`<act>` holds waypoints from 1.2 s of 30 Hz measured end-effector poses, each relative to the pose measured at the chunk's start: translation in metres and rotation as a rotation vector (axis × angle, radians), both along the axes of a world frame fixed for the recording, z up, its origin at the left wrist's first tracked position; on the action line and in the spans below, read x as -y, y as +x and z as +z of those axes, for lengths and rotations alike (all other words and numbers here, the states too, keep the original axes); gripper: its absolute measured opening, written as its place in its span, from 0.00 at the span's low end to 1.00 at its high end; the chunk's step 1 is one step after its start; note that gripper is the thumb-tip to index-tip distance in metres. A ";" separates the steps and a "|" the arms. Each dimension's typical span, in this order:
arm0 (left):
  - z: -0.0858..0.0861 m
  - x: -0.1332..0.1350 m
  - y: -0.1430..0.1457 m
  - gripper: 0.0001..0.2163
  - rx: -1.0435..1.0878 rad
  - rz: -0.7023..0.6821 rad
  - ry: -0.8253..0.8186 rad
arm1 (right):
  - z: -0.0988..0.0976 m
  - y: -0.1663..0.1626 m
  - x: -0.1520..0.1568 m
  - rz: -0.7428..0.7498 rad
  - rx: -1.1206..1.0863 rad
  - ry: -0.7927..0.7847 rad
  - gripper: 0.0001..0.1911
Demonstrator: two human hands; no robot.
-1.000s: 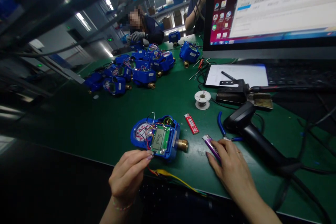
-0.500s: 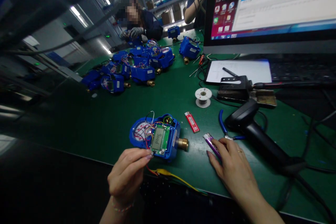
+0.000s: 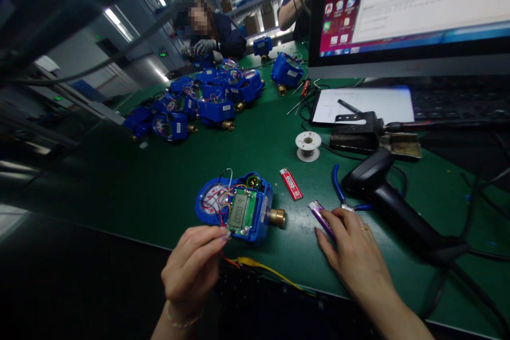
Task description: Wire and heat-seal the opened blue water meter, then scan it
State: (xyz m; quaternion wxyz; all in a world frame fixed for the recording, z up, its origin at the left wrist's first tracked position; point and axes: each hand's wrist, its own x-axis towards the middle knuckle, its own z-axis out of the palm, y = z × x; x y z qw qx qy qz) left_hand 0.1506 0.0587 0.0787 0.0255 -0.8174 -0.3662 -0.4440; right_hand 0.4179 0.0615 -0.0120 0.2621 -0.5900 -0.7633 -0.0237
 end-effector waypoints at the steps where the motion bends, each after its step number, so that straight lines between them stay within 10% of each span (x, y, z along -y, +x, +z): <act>1: 0.001 0.000 0.000 0.11 -0.013 -0.002 -0.003 | 0.000 0.000 0.000 0.002 -0.002 -0.001 0.23; 36: 0.015 -0.012 0.004 0.11 0.107 -0.063 -0.192 | 0.002 0.000 0.002 0.021 0.017 -0.010 0.22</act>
